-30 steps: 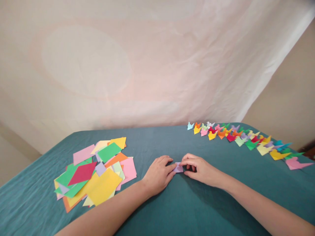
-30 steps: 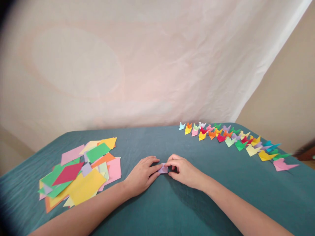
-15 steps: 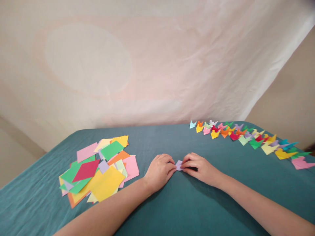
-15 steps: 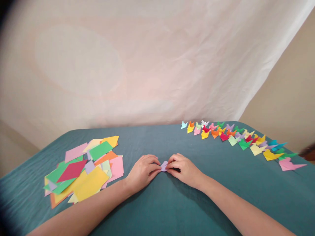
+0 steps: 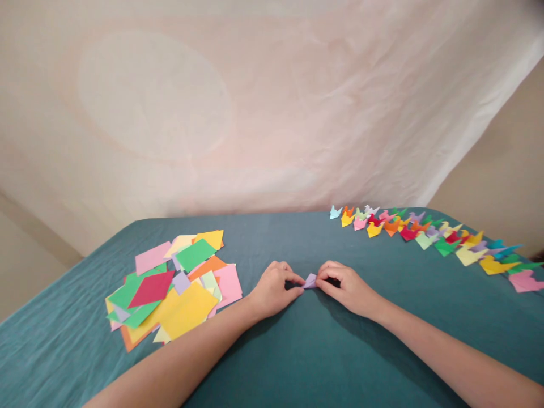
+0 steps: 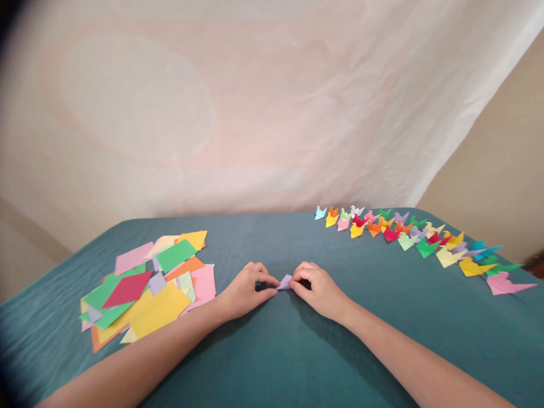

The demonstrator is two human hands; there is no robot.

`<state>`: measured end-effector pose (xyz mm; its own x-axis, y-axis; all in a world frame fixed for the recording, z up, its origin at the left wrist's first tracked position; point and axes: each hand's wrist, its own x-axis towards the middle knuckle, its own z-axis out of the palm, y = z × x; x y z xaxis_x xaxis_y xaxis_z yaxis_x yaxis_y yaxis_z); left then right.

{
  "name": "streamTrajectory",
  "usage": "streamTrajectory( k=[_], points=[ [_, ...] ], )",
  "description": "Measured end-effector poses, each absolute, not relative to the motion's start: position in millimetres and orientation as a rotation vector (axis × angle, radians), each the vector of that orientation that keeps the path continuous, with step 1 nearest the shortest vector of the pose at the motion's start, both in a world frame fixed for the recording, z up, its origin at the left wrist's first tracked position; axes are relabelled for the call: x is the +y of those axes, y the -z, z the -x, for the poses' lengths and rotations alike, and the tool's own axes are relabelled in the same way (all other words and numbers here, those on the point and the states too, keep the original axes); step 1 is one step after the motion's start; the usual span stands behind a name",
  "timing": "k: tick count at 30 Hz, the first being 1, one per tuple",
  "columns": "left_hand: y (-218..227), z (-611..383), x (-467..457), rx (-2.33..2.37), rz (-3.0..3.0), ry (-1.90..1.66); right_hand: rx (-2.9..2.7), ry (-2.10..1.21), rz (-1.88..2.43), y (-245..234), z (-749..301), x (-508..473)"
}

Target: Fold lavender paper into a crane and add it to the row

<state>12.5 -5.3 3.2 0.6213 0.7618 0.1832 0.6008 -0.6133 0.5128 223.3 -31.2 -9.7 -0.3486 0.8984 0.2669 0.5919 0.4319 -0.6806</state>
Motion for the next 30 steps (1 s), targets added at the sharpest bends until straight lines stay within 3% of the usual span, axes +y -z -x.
streamTrajectory(
  k=[30],
  points=[
    [4,-19,-3,1.118,-2.409,-0.633,-2.007,-0.621,1.33,15,-219,-29]
  ],
)
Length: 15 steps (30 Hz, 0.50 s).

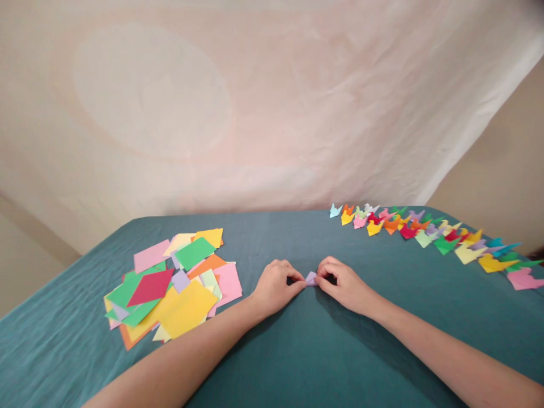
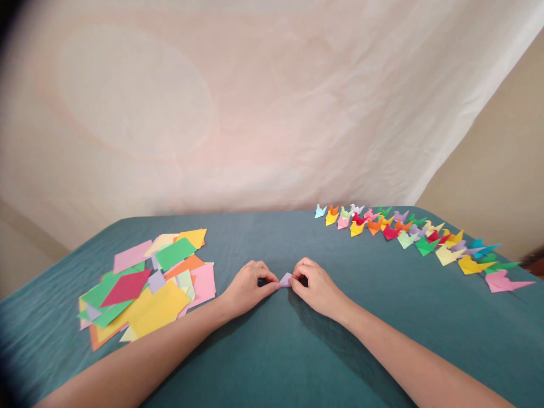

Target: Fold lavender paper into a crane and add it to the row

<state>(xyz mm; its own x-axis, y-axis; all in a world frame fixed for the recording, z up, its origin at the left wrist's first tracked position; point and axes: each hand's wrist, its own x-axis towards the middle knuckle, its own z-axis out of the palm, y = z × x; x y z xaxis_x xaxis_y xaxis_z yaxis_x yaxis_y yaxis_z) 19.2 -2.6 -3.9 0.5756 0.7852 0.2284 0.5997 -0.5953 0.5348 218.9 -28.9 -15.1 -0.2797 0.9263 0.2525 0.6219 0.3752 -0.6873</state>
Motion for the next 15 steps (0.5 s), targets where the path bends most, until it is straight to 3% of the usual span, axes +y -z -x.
streamTrajectory(
  k=[15],
  points=[
    [-0.1,-18.2,-3.6,1.101,-2.464,-0.561,-2.001,-0.62,1.361,14.2,-216.6,-28.1]
  ],
)
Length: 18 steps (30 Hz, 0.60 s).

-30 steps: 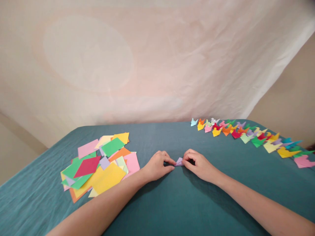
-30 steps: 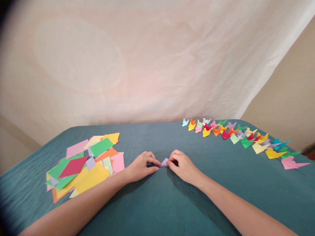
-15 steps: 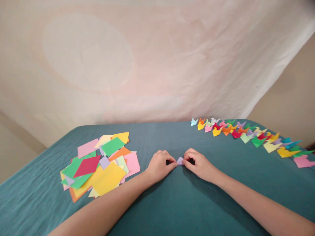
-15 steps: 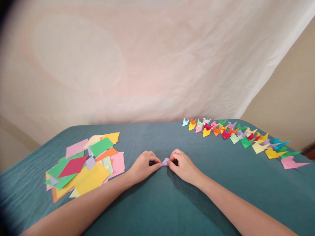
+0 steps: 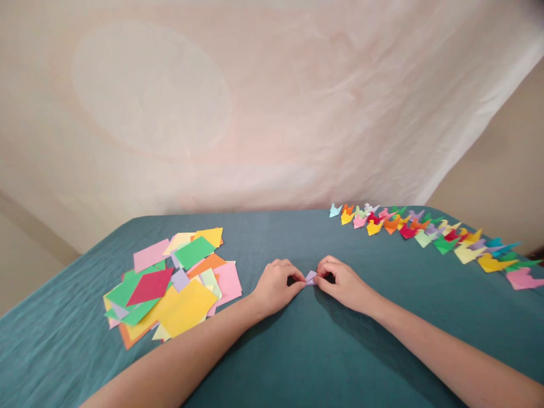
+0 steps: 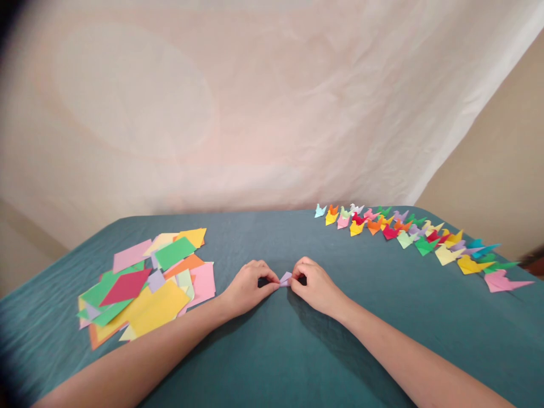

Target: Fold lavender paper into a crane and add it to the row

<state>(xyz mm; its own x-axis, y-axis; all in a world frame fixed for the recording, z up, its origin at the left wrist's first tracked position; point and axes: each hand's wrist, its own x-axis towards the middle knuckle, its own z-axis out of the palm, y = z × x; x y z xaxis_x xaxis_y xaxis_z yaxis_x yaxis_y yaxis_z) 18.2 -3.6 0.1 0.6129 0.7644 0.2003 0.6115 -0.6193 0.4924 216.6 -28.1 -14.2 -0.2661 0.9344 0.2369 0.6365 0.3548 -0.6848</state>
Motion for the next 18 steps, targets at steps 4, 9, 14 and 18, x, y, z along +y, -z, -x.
streamTrajectory(
  k=[4,9,14,18],
  points=[
    [-14,-14,-14,0.983,-2.708,-0.492,-2.009,-0.607,1.37,14,-217,-28],
    [-18,-17,-34,0.931,-2.973,-0.327,-2.016,-0.595,1.351,15,-217,-27],
    [-9,-21,-42,0.923,-3.052,-0.25,-2.013,-0.593,1.342,14,-217,-27],
    [-7,-21,-42,0.949,-3.079,-0.24,-2.002,-0.585,1.352,15,-217,-27]
  ],
)
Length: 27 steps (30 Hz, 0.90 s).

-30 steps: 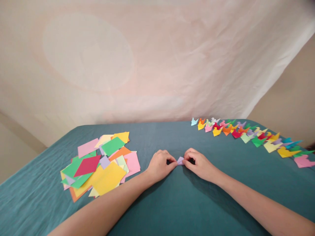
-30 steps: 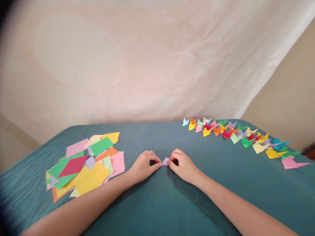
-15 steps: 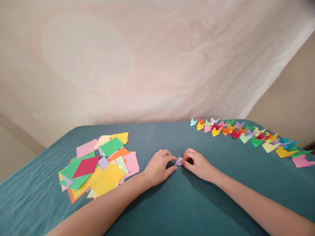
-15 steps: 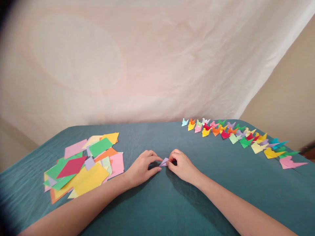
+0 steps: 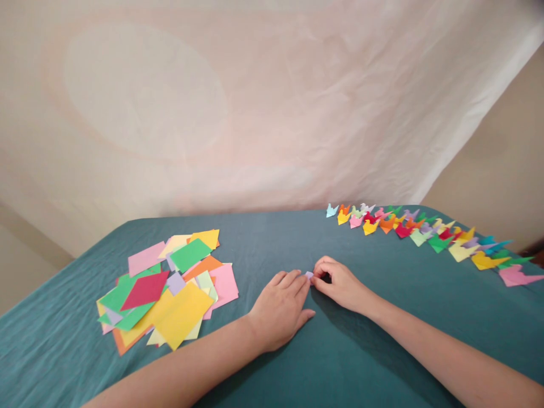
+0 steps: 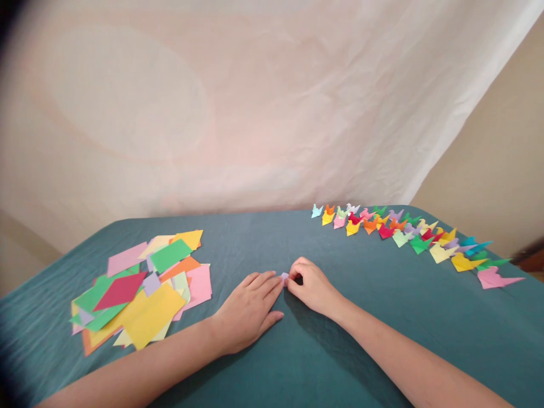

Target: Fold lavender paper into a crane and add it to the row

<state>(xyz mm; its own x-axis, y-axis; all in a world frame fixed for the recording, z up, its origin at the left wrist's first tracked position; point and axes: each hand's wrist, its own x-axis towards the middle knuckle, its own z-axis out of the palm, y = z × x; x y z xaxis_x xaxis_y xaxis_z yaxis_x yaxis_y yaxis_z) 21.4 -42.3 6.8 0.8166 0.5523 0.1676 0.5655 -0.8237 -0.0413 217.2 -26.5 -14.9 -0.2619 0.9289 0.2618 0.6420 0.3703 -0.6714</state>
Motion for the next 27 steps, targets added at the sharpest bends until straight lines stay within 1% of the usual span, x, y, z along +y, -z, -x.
streamTrajectory(
  k=[10,13,15,19,24,27],
  points=[
    [-2,-22,-43,-0.903,2.879,0.23,-1.958,-0.566,1.359,19,-218,-28],
    [-2,-22,-43,-0.903,2.882,0.225,-1.94,-0.603,1.308,19,-220,-31],
    [-3,-22,-43,-0.906,2.884,0.224,-1.962,-0.568,1.252,18,-221,-34],
    [-4,-22,-43,-0.905,2.889,0.221,-2.108,-0.389,1.18,18,-224,-43],
    [-4,-22,-43,-0.903,2.889,0.221,-2.327,-0.058,1.164,19,-228,-49],
    [-4,-22,-42,-0.897,2.891,0.218,-2.399,0.082,1.142,19,-228,-50]
  ],
)
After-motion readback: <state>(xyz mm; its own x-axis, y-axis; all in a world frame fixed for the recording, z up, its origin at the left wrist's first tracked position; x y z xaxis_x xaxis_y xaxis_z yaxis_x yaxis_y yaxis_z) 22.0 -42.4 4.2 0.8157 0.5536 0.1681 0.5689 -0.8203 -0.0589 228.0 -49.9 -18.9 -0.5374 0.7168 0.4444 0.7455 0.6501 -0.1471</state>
